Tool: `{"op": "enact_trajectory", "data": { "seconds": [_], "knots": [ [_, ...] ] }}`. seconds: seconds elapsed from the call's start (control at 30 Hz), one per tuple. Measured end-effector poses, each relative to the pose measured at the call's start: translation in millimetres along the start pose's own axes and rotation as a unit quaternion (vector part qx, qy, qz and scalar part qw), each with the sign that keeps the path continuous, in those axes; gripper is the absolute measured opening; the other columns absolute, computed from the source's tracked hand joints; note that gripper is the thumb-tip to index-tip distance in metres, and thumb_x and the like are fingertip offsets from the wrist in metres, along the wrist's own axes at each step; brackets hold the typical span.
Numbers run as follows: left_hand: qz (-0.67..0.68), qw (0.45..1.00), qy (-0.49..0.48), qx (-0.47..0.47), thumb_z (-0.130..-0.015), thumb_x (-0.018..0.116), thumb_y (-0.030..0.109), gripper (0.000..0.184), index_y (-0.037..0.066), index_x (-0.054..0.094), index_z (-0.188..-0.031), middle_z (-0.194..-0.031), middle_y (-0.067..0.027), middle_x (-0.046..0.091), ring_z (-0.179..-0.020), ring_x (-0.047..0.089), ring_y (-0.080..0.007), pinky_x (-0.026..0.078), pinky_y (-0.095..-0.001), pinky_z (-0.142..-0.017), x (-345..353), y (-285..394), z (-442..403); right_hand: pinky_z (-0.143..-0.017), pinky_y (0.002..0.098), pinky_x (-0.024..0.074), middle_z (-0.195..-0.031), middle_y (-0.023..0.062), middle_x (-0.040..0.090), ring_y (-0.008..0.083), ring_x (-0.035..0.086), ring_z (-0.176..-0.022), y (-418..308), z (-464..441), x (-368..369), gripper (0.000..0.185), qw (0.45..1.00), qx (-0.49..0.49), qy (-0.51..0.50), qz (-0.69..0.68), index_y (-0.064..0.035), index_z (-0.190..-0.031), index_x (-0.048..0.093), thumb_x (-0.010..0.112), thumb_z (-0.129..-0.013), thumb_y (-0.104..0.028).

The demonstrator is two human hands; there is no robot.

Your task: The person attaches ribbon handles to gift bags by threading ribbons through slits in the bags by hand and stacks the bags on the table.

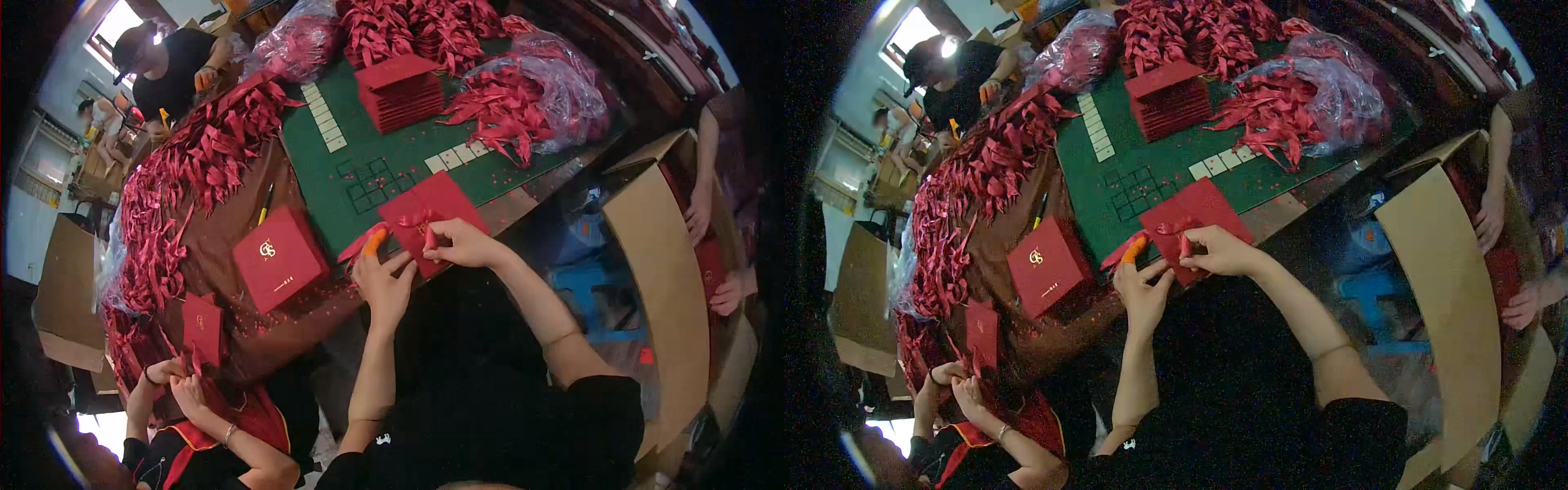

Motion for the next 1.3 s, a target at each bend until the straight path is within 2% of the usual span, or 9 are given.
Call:
{"op": "enact_trajectory", "data": {
  "seconds": [0.23, 0.33, 0.47, 0.53, 0.73, 1.03, 1.07, 1.23, 1.3],
  "knots": [
    [-0.006, 1.0, -0.004, -0.005, -0.071, 0.076, 0.022, 0.02, 0.015, 0.075, -0.09, -0.132, -0.0075, 0.05, -0.125, 0.041, -0.0279, 0.025, -0.0441, -0.106, 2, -2, 1, -0.06, 0.0275, 0.0461, -0.069, 0.0032, 0.058, 0.0095, 0.056, -0.067, -4, -3, 1, 0.013, 0.999, -0.013, -0.038, -0.015, -0.0013, -0.08, 0.053, 0.064, -0.085, -0.004],
    [-0.008, 1.0, -0.006, -0.006, -0.071, 0.076, 0.022, 0.02, 0.015, 0.075, -0.089, -0.132, -0.0075, 0.05, -0.125, 0.041, -0.0281, 0.025, -0.0447, -0.106, 2, -2, 0, -0.061, 0.0271, 0.0462, -0.07, 0.0027, 0.058, 0.0095, 0.056, -0.067, -5, -2, 0, 0.013, 0.999, 0.01, -0.038, 0.027, -0.0017, -0.08, 0.053, 0.065, -0.085, -0.004],
    [-0.019, 1.0, -0.011, -0.021, -0.072, 0.075, 0.022, 0.019, 0.014, 0.075, -0.089, -0.133, -0.0076, 0.049, -0.125, 0.041, -0.0281, 0.025, -0.0444, -0.106, 2, -3, 0, -0.062, 0.027, 0.0464, -0.072, 0.0026, 0.059, 0.0091, 0.056, -0.067, 0, -2, -1, 0.014, 1.0, 0.011, -0.027, 0.003, -0.002, -0.08, 0.053, 0.065, -0.085, -0.005],
    [-0.012, 1.0, -0.009, 0.005, -0.072, 0.075, 0.023, 0.019, 0.014, 0.075, -0.089, -0.133, -0.0077, 0.049, -0.125, 0.041, -0.028, 0.026, -0.0442, -0.105, 1, 0, 0, -0.062, 0.0269, 0.0466, -0.073, 0.0025, 0.059, 0.009, 0.056, -0.068, 1, -2, -2, 0.014, 1.0, 0.011, -0.023, -0.011, -0.0022, -0.08, 0.053, 0.066, -0.085, -0.005],
    [-0.007, 1.0, 0.001, 0.009, -0.071, 0.076, 0.023, 0.02, 0.015, 0.074, -0.09, -0.133, -0.007, 0.049, -0.125, 0.041, -0.0277, 0.025, -0.044, -0.105, 1, -1, 2, -0.063, 0.0262, 0.0464, -0.074, 0.0023, 0.06, 0.009, 0.056, -0.068, -1, -2, -5, 0.014, 0.998, 0.003, -0.023, -0.051, -0.0023, -0.08, 0.053, 0.066, -0.085, -0.006],
    [-0.003, 1.0, 0.012, 0.021, -0.069, 0.077, 0.023, 0.022, 0.016, 0.074, -0.09, -0.131, -0.0069, 0.05, -0.125, 0.041, -0.0261, 0.025, -0.0433, -0.104, 1, -1, 2, -0.058, 0.0294, 0.0457, -0.068, 0.0058, 0.06, 0.0121, 0.057, -0.065, 0, -6, -1, 0.013, 0.999, -0.001, -0.01, 0.041, -0.0013, -0.078, 0.053, 0.065, -0.083, -0.006],
    [0.0, 1.0, -0.003, 0.002, -0.071, 0.077, 0.022, 0.02, 0.014, 0.075, -0.09, -0.134, -0.0057, 0.049, -0.127, 0.039, -0.0275, 0.022, -0.0426, -0.108, 3, -3, 1, -0.058, 0.0293, 0.0461, -0.068, 0.0065, 0.061, 0.0125, 0.058, -0.065, -4, -6, 0, 0.013, 0.998, -0.001, -0.013, 0.067, -0.0011, -0.079, 0.054, 0.065, -0.083, -0.006],
    [0.006, 1.0, -0.003, 0.023, -0.071, 0.077, 0.02, 0.02, 0.015, 0.075, -0.09, -0.133, -0.006, 0.049, -0.126, 0.04, -0.0285, 0.025, -0.0436, -0.106, -1, 2, 0, -0.058, 0.0297, 0.0467, -0.069, 0.0071, 0.061, 0.0134, 0.06, -0.065, -1, -11, 1, 0.014, 0.999, -0.013, -0.028, 0.024, -0.0009, -0.079, 0.054, 0.066, -0.082, -0.007],
    [-0.01, 1.0, -0.001, 0.017, -0.071, 0.077, 0.021, 0.021, 0.015, 0.075, -0.091, -0.134, -0.0063, 0.049, -0.127, 0.039, -0.0289, 0.024, -0.044, -0.107, 0, 1, 1, -0.062, 0.0264, 0.0472, -0.074, 0.0043, 0.06, 0.0105, 0.057, -0.069, -1, -10, 2, 0.013, 0.997, 0.014, -0.041, 0.065, -0.0012, -0.081, 0.053, 0.066, -0.083, -0.001]
  ]
}}
Point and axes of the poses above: each hand's wrist, its own z-axis away from the middle knuckle, its own x-axis out of the palm, y = z × x, the point moved 8 cm from there along -z, towards the middle knuckle
